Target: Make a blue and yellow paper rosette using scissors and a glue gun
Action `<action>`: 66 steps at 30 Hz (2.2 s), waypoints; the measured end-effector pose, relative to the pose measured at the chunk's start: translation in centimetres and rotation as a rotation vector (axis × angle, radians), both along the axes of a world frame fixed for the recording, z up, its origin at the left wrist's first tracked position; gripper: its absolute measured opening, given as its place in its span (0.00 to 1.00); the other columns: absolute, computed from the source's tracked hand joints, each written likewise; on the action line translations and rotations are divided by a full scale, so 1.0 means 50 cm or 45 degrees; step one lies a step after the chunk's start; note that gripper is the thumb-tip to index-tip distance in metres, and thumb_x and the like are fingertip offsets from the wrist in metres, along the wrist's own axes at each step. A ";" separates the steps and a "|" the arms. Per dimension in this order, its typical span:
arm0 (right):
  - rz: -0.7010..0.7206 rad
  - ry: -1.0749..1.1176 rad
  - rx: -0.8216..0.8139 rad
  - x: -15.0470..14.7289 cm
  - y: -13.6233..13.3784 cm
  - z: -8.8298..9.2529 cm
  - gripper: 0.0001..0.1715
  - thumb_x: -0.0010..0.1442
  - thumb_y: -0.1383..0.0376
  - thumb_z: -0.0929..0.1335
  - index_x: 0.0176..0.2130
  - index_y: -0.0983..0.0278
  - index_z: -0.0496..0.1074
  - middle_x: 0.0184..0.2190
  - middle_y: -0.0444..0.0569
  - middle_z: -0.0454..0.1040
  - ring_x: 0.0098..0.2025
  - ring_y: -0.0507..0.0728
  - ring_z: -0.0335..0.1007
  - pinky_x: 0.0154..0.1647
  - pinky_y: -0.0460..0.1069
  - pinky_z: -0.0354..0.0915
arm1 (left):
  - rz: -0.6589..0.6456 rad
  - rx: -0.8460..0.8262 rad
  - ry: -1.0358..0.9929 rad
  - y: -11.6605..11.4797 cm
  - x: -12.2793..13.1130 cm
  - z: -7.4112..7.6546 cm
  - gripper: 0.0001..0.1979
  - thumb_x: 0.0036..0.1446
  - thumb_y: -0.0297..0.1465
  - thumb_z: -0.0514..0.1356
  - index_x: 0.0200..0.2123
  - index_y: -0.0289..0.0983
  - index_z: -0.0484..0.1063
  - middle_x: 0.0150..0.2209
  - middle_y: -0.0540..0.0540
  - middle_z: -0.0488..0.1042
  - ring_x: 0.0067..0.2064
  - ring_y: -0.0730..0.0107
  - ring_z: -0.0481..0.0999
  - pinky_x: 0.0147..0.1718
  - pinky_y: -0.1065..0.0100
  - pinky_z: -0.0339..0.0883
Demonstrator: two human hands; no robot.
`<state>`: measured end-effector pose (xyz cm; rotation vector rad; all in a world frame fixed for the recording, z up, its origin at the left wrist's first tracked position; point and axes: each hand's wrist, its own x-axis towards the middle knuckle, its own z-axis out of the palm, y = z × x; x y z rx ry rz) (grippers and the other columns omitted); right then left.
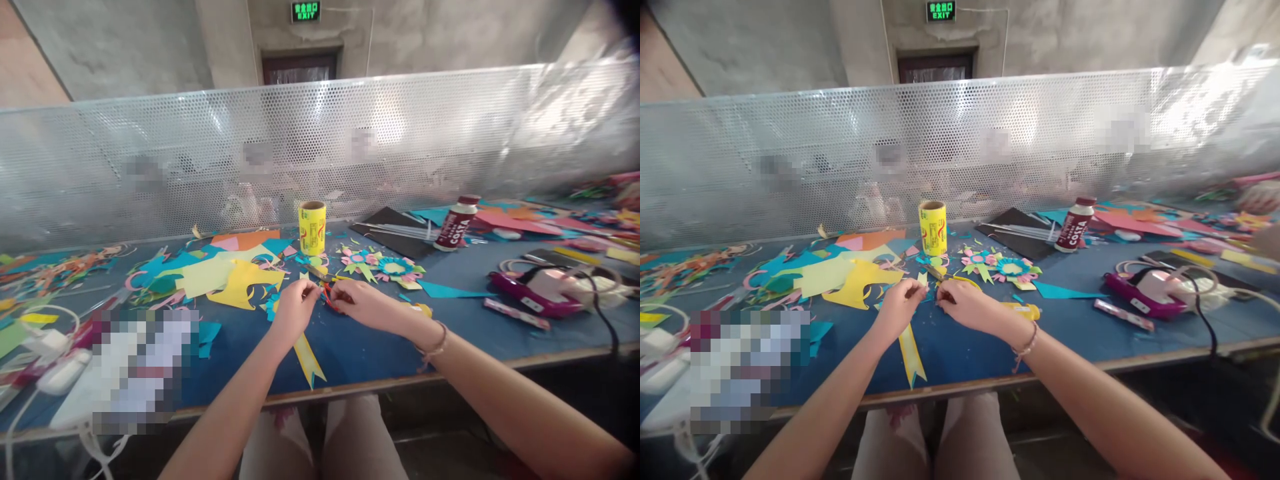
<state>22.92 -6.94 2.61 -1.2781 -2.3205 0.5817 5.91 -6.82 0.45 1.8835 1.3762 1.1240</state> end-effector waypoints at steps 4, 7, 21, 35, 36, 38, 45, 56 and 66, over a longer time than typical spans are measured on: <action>-0.070 0.121 0.047 -0.006 0.003 -0.009 0.05 0.54 0.67 0.63 0.32 0.64 0.68 0.29 0.48 0.72 0.31 0.52 0.65 0.33 0.47 0.61 | -0.049 0.006 -0.003 -0.002 0.001 -0.003 0.10 0.55 0.33 0.54 0.24 0.36 0.67 0.22 0.51 0.69 0.26 0.73 0.67 0.26 0.73 0.59; -0.096 0.204 -0.003 -0.014 0.005 -0.010 0.07 0.54 0.65 0.63 0.32 0.64 0.70 0.27 0.47 0.72 0.29 0.51 0.66 0.31 0.46 0.61 | -0.083 0.018 -0.029 -0.005 0.001 -0.004 0.10 0.55 0.34 0.54 0.24 0.36 0.67 0.22 0.51 0.70 0.25 0.73 0.68 0.26 0.73 0.61; -0.204 0.825 -0.315 -0.040 0.013 -0.057 0.17 0.49 0.52 0.67 0.25 0.63 0.64 0.19 0.41 0.65 0.22 0.49 0.62 0.24 0.46 0.61 | -0.109 0.114 -0.064 -0.014 -0.002 -0.013 0.09 0.54 0.27 0.56 0.41 0.37 0.64 0.26 0.52 0.70 0.31 0.72 0.72 0.34 0.71 0.65; -0.531 1.128 -0.236 -0.044 0.003 -0.097 0.22 0.47 0.47 0.68 0.24 0.63 0.65 0.18 0.42 0.64 0.22 0.50 0.58 0.25 0.47 0.58 | -0.197 0.172 0.321 -0.023 -0.039 -0.019 0.03 0.55 0.26 0.56 0.34 0.38 0.67 0.31 0.47 0.74 0.36 0.67 0.74 0.36 0.68 0.64; -0.525 1.130 -0.281 -0.041 -0.001 -0.096 0.22 0.46 0.47 0.68 0.24 0.63 0.65 0.19 0.43 0.65 0.23 0.50 0.60 0.26 0.48 0.60 | -0.179 0.175 0.381 -0.020 -0.043 -0.020 0.03 0.55 0.25 0.56 0.32 0.38 0.68 0.31 0.46 0.75 0.36 0.67 0.74 0.36 0.67 0.64; -0.506 1.107 -0.367 -0.037 -0.013 -0.096 0.22 0.44 0.46 0.69 0.25 0.63 0.66 0.21 0.44 0.67 0.25 0.52 0.64 0.28 0.49 0.62 | -0.150 0.169 0.476 -0.016 -0.045 -0.021 0.05 0.55 0.24 0.56 0.30 0.38 0.70 0.31 0.45 0.75 0.35 0.65 0.74 0.36 0.66 0.65; -0.312 0.895 -0.516 -0.027 -0.050 -0.101 0.20 0.46 0.49 0.69 0.27 0.64 0.69 0.21 0.44 0.68 0.26 0.51 0.64 0.29 0.48 0.63 | -0.132 -0.085 0.104 -0.018 -0.041 -0.019 0.06 0.49 0.22 0.58 0.28 0.38 0.73 0.31 0.46 0.77 0.36 0.65 0.77 0.39 0.65 0.69; -0.281 0.623 -0.360 -0.014 -0.061 -0.119 0.13 0.52 0.57 0.65 0.26 0.65 0.69 0.22 0.44 0.69 0.25 0.51 0.62 0.27 0.47 0.59 | -0.184 -0.689 -0.733 -0.046 -0.038 -0.025 0.14 0.38 0.32 0.70 0.27 0.32 0.69 0.25 0.49 0.73 0.31 0.68 0.78 0.35 0.66 0.73; -0.163 0.806 -0.610 -0.017 -0.083 -0.118 0.11 0.50 0.59 0.67 0.27 0.64 0.67 0.25 0.46 0.73 0.28 0.52 0.67 0.32 0.48 0.64 | -0.097 -0.365 -0.266 -0.054 -0.051 -0.045 0.06 0.52 0.31 0.60 0.32 0.35 0.74 0.35 0.43 0.78 0.39 0.64 0.77 0.43 0.60 0.71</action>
